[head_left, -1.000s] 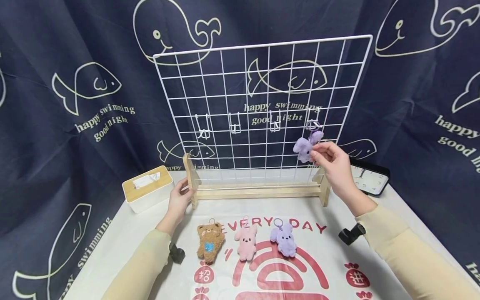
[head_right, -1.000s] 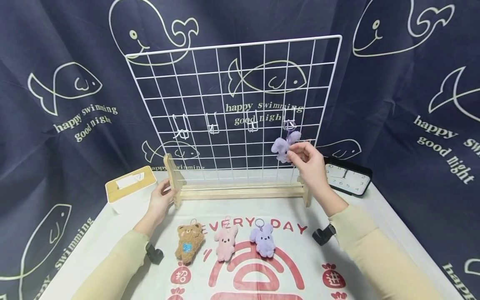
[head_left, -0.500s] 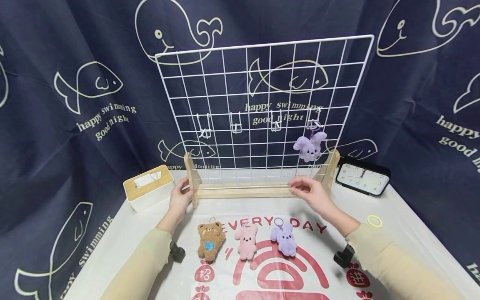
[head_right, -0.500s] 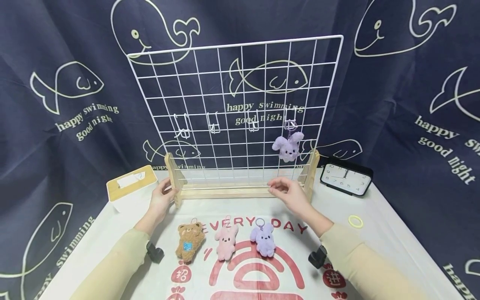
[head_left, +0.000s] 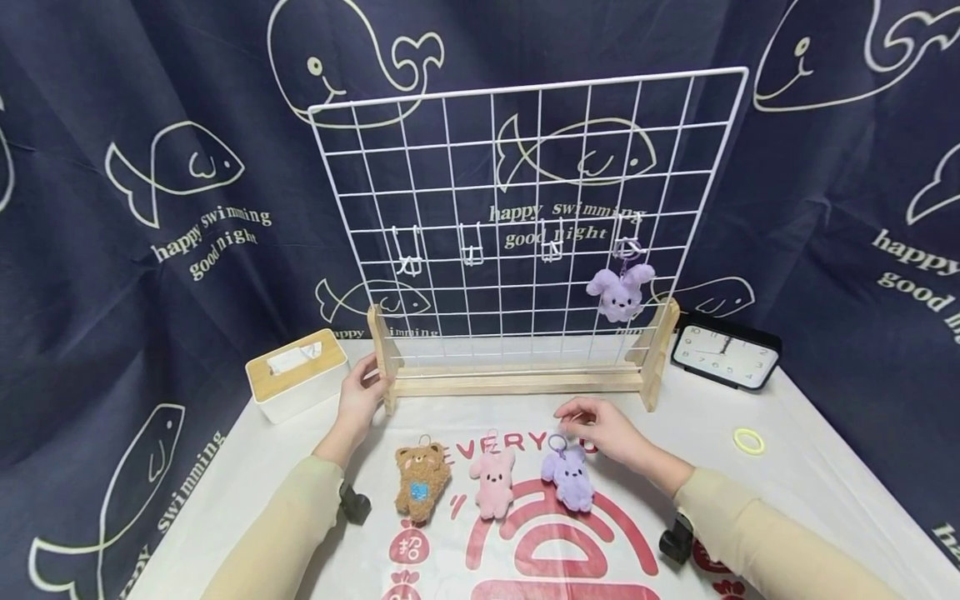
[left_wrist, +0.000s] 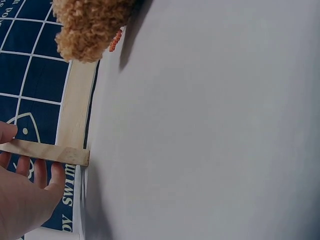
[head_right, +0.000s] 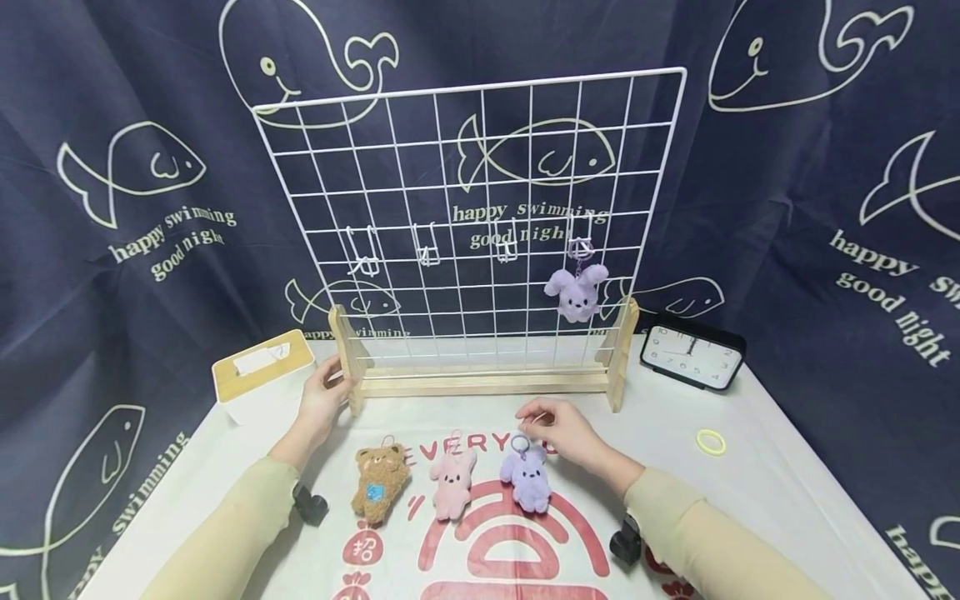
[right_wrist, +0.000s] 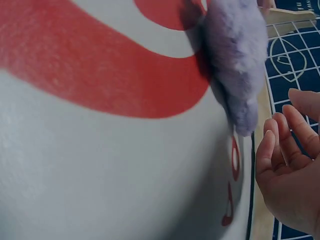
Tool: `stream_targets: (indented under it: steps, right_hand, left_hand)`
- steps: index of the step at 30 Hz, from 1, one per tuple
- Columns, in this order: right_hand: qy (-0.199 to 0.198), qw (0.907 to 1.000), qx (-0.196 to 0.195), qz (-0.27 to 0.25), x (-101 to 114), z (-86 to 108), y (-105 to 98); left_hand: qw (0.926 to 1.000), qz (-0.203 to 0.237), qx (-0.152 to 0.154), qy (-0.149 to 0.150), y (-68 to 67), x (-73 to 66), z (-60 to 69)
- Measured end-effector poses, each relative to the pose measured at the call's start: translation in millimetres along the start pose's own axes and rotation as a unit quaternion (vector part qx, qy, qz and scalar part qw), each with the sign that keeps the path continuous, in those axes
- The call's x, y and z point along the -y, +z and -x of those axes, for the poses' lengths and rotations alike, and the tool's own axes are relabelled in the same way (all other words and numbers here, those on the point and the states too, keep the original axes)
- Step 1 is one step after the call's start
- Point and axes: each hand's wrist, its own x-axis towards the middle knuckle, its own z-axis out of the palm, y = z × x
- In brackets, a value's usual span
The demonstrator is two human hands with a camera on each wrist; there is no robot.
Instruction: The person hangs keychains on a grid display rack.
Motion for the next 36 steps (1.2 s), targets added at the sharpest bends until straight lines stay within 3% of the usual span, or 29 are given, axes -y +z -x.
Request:
stream_targets:
  steps: [22,28,36]
  right_hand:
    - [-0.011,0.9947,0.081,0.063,-16.4,-7.8,1.3]
    - [0.007,0.9915,0.103,0.08,-15.1,-11.6,0.1]
    - [-0.001,0.9892,0.119,0.086,-11.0,-15.5,0.2]
  left_hand:
    - [0.9999,0.015,0.001,0.004,0.9,-2.1,1.0]
    - [0.9999,0.011,-0.002,0.005,0.0,1.4,-0.2]
    - [0.9999,0.01,-0.002,0.008,0.1,2.7,-0.6]
